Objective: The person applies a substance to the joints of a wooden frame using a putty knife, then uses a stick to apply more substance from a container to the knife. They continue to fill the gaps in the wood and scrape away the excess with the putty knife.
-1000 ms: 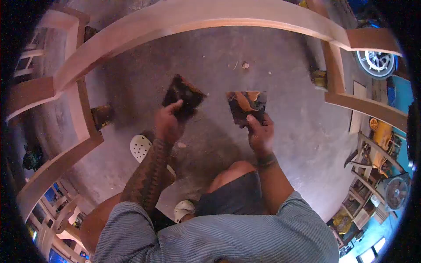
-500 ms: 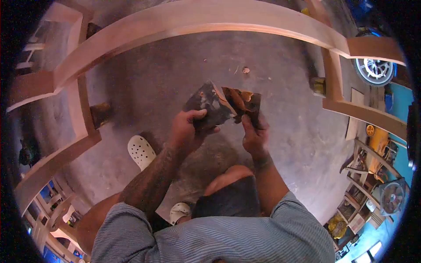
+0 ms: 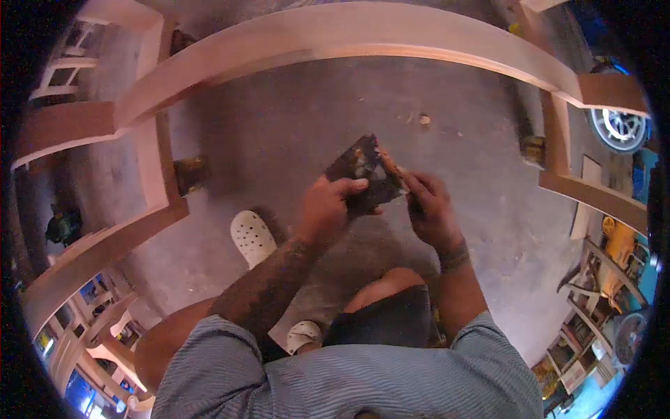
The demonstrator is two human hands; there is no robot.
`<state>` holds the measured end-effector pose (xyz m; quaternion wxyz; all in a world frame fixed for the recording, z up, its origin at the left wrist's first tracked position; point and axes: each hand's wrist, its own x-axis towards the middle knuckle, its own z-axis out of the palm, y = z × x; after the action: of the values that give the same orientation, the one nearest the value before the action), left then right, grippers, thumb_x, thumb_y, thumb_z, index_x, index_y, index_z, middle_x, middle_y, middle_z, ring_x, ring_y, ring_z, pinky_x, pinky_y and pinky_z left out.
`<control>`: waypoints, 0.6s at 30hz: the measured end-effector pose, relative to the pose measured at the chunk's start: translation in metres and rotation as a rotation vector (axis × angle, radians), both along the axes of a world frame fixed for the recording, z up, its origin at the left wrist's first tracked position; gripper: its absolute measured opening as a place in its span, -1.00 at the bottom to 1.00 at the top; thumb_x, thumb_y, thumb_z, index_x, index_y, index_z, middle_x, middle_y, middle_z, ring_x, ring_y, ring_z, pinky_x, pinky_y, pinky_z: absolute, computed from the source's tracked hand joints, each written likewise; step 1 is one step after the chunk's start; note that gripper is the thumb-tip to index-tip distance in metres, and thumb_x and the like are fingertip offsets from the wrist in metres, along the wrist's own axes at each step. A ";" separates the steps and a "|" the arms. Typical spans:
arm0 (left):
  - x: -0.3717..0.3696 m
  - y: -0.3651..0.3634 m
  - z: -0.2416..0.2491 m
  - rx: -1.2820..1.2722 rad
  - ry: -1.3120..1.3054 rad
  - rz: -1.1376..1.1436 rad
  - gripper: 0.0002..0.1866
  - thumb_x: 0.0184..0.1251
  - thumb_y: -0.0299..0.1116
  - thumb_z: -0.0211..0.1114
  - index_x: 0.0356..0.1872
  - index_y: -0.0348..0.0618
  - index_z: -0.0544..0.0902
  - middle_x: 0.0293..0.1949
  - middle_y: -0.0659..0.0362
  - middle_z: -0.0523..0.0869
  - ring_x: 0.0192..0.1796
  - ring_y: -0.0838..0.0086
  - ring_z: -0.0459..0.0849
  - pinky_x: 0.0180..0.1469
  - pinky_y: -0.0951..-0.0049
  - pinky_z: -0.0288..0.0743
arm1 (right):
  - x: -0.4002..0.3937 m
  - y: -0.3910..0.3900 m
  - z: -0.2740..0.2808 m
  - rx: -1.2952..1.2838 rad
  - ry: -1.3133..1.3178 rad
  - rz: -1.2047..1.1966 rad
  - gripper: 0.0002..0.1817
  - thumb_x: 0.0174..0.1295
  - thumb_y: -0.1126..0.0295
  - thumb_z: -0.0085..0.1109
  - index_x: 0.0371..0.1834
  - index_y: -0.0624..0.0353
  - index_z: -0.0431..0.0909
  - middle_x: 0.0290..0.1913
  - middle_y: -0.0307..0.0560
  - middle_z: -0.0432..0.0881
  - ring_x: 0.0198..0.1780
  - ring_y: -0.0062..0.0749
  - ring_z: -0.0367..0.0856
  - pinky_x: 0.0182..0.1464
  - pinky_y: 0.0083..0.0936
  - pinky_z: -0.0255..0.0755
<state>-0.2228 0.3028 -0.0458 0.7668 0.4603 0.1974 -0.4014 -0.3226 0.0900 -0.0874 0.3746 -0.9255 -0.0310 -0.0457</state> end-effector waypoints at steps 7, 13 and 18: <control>0.035 0.072 -0.089 0.651 -1.069 -0.002 -0.65 0.45 -0.43 0.30 0.20 -0.30 0.63 0.07 -0.02 0.74 0.02 0.14 0.78 0.02 0.24 0.72 | -0.004 0.029 -0.016 0.106 0.214 0.018 -0.47 0.32 0.64 0.17 0.39 0.10 0.56 0.15 0.17 0.65 0.14 0.06 0.64 0.17 -0.22 0.55; 0.158 0.196 -0.159 1.592 -1.116 0.731 -0.55 0.45 -0.18 0.37 0.24 -0.21 0.70 0.02 -0.15 0.79 0.02 0.03 0.78 0.05 0.08 0.66 | -0.069 0.063 -0.073 0.533 0.361 0.023 -0.53 0.39 0.53 0.26 0.37 0.23 0.55 0.21 0.08 0.66 0.23 -0.18 0.64 0.22 -0.31 0.54; 0.196 0.253 -0.153 1.852 -1.030 0.056 -0.45 0.37 -0.12 0.48 0.26 -0.23 0.64 0.20 -0.23 0.68 0.18 0.06 0.73 0.18 0.11 0.57 | -0.121 0.097 -0.104 0.618 0.630 0.017 -0.49 0.41 0.38 0.35 0.40 0.23 0.54 0.35 0.06 0.61 0.37 -0.16 0.57 0.40 -0.25 0.45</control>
<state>-0.0269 0.5555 -0.1986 0.1172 0.9750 0.0881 0.1669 -0.4440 0.1874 -0.1915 0.6252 -0.7386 0.0923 0.2347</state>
